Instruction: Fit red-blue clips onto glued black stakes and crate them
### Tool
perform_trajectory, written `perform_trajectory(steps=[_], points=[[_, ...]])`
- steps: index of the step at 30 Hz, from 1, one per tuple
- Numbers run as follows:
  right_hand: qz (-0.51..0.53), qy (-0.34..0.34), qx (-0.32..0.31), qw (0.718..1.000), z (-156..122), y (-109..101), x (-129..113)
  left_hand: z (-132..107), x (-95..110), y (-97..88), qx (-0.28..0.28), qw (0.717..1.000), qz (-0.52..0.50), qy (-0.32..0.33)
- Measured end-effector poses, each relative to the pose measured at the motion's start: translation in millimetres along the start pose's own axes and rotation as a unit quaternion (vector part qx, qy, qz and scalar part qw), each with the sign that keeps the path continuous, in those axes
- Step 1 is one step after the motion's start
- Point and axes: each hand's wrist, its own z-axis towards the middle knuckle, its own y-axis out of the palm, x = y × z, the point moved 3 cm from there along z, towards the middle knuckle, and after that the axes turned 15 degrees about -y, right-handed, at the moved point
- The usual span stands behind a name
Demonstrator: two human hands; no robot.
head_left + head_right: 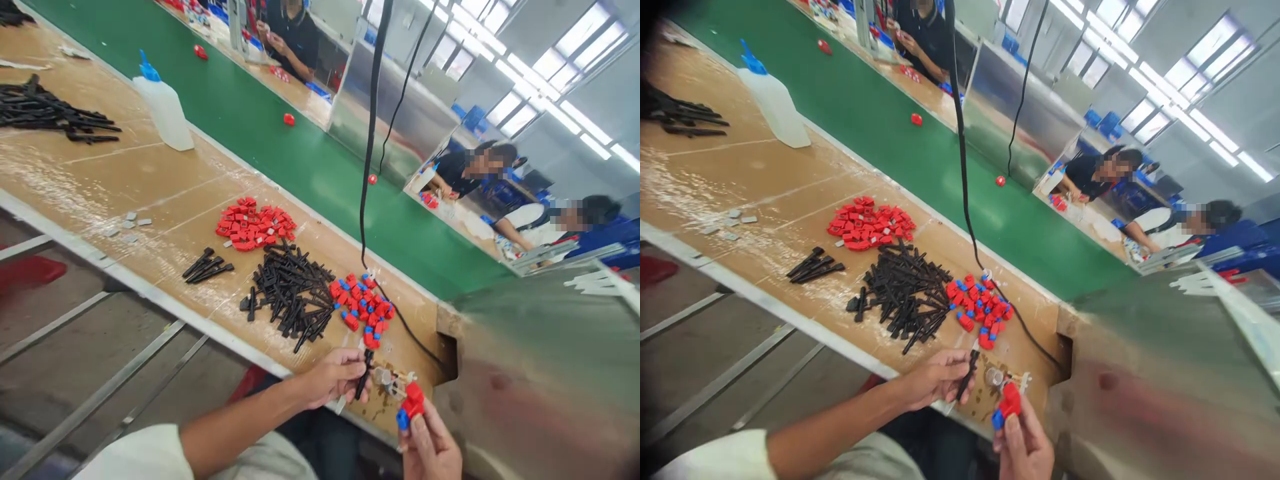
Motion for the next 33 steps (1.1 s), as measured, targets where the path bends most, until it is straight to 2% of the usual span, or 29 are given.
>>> perform_trajectory(steps=[4,8,16,25,33], points=[[-0.012,-0.053,0.049,0.997,4.8,23.6,-9.8,-3.2,-4.4,4.6,-0.006,1.000,0.012,-0.013],[-0.012,-0.064,0.038,0.997,8.3,35.1,-9.9,-6.0,-11.6,10.4,-0.001,1.000,0.019,-0.013],[-0.045,-0.089,0.003,0.995,6.7,28.0,-2.3,-8.4,-21.8,20.3,-0.022,0.998,0.056,0.002],[-0.040,-0.070,0.032,0.996,2.6,25.7,1.6,-7.4,-19.8,20.6,-0.013,0.991,0.131,0.028],[-0.131,-0.165,-0.024,0.977,-2.8,25.0,7.3,-14.5,-8.0,17.1,0.014,0.966,0.251,0.055]])
